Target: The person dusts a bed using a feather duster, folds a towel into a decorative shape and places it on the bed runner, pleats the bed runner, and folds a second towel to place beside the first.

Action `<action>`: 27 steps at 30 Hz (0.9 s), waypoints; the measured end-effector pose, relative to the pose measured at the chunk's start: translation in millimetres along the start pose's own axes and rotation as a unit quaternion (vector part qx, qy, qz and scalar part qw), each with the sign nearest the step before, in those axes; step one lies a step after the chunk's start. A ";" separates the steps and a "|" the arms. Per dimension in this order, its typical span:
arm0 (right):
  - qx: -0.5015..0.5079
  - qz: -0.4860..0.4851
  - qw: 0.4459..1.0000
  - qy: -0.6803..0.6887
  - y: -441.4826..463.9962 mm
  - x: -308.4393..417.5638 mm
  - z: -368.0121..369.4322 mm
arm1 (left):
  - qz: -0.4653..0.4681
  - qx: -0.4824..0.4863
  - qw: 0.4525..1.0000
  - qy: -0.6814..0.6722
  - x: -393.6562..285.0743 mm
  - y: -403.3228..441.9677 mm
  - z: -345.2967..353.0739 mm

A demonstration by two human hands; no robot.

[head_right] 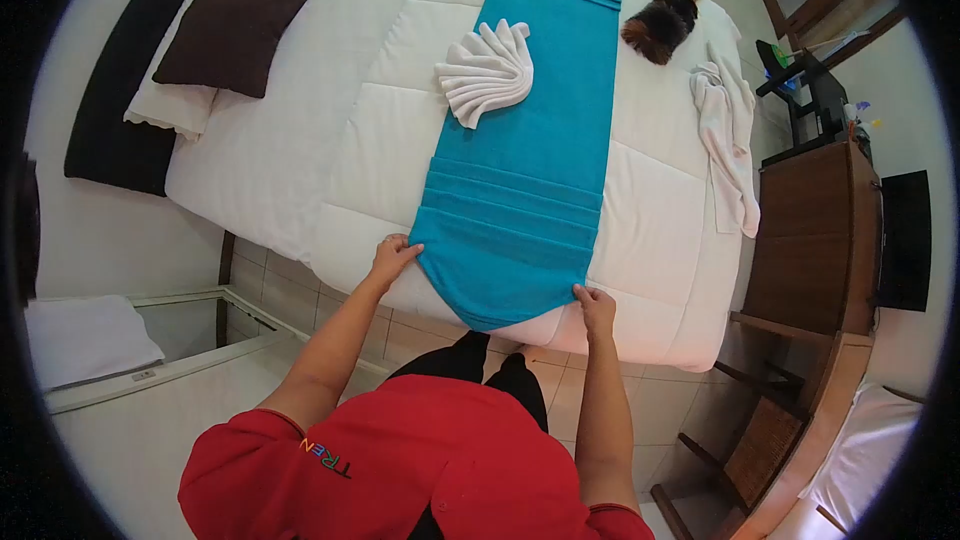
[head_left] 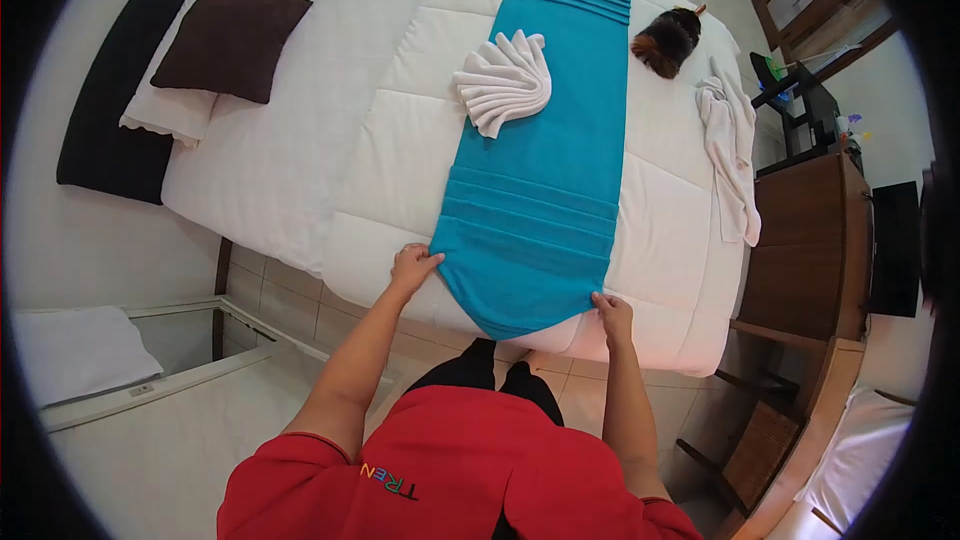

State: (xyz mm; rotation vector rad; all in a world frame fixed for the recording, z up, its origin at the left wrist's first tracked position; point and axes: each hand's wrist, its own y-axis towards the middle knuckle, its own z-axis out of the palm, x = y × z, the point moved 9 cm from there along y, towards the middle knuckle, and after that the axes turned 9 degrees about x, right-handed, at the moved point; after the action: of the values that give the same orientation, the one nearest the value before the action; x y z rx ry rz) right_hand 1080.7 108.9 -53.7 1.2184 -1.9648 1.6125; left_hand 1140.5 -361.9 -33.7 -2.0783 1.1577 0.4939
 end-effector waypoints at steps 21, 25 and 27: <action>-0.030 0.028 0.983 0.177 -4.1 9.1 -0.2 | -0.123 0.075 0.887 -0.440 21.8 18.9 16.4; -0.073 0.008 0.979 0.190 3.4 8.9 -1.3 | -0.091 0.011 0.895 -0.436 11.7 21.3 8.8; -0.076 0.005 0.978 0.192 4.7 8.7 -0.7 | -0.074 -0.017 0.891 -0.447 6.2 22.2 5.8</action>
State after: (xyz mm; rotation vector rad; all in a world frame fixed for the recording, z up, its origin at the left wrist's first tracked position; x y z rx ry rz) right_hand 1071.8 105.9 -50.4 0.7720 -1.8078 1.5317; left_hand 1125.0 -369.2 -50.2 -1.6080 0.4328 1.2275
